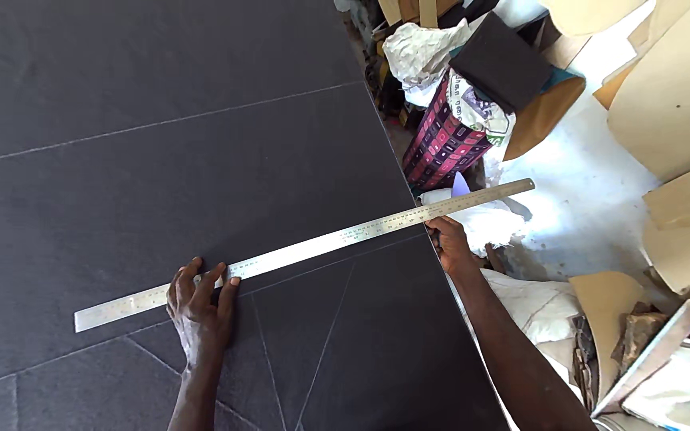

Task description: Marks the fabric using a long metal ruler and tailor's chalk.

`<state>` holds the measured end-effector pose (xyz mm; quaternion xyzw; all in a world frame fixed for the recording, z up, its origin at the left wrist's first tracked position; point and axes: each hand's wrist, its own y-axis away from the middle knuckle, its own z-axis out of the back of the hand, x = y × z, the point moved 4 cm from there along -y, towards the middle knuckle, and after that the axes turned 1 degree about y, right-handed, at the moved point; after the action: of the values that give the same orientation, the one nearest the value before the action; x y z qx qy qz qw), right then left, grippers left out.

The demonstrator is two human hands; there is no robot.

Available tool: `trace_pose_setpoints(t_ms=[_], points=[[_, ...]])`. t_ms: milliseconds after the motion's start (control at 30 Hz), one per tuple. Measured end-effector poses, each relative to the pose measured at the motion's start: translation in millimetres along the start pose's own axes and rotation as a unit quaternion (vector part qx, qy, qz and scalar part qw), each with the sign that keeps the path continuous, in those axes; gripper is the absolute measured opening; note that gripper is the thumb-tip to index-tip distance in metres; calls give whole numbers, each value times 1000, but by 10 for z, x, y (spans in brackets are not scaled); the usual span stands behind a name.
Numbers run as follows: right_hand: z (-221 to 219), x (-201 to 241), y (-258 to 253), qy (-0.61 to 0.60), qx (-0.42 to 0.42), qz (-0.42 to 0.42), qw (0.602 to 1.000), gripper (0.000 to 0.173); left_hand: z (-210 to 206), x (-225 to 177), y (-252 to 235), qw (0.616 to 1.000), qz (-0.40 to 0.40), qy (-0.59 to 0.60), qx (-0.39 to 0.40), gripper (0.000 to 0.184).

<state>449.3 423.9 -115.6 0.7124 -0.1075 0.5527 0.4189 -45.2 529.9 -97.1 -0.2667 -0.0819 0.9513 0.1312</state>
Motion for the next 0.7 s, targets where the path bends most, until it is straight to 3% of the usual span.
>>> trace_pose_setpoints(t_ms=[233, 700], points=[[42, -88, -58, -83, 16, -8, 996, 15, -12, 11, 0, 1000, -3, -4, 0, 48], [41, -87, -61, -84, 12, 0, 996, 15, -6, 25, 5, 1000, 3, 0, 8, 49]])
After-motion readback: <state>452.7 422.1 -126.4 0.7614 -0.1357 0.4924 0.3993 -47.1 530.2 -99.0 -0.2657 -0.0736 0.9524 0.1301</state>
